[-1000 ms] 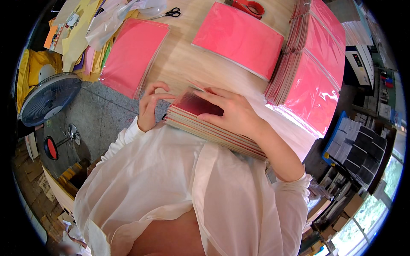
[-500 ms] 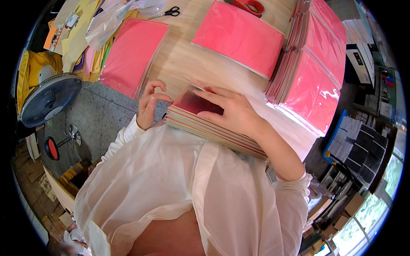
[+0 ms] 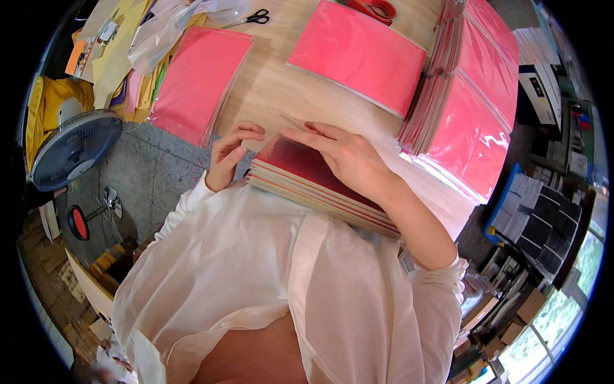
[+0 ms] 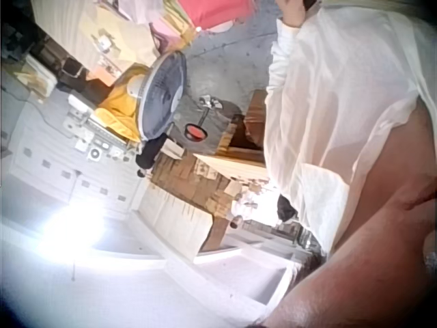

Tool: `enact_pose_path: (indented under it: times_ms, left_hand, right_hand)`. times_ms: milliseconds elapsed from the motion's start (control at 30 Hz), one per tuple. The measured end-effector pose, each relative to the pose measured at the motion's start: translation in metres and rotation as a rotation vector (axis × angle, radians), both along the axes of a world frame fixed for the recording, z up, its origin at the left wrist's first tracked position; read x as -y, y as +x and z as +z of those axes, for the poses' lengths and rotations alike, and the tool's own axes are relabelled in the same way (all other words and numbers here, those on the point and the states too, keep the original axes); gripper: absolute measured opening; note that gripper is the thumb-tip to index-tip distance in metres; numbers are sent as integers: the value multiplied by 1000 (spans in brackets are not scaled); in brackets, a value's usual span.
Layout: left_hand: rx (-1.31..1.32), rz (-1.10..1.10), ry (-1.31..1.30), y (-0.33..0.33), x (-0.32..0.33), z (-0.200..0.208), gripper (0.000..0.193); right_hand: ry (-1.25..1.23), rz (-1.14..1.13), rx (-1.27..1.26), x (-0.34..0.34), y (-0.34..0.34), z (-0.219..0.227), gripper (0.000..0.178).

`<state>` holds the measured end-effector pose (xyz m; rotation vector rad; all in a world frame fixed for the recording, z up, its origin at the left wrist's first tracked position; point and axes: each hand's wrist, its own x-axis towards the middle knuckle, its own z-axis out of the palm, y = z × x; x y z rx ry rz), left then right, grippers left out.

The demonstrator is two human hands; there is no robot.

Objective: The person organizes stacks of pink paper sheets on a wooden table. They repeatedly pick up stacks, flip them over, and align the edges by hand. The person also uses a tape dispenser to secure a stack of papers with clear tape.

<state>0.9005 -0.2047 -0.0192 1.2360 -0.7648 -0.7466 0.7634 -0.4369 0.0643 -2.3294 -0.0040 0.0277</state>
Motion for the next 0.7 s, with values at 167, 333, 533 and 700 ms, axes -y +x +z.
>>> enact_pose_path:
  times_ms: [167, 333, 533, 700]
  left_hand:
    - [-22, -115, 45, 14, -4, 14, 12]
    - [72, -101, 124, 18, -2, 23, 8]
    - [140, -144, 154, 23, 6, 30, 7]
    - [236, -29, 162, 22, 15, 33, 9]
  right_hand:
    - [32, 46, -42, 5, 0, -5, 37]
    - [94, 51, -60, 4, 1, -1, 39]
    - [132, 52, -83, 2, -1, 0, 44]
    - [121, 38, -67, 0, -3, -2, 44]
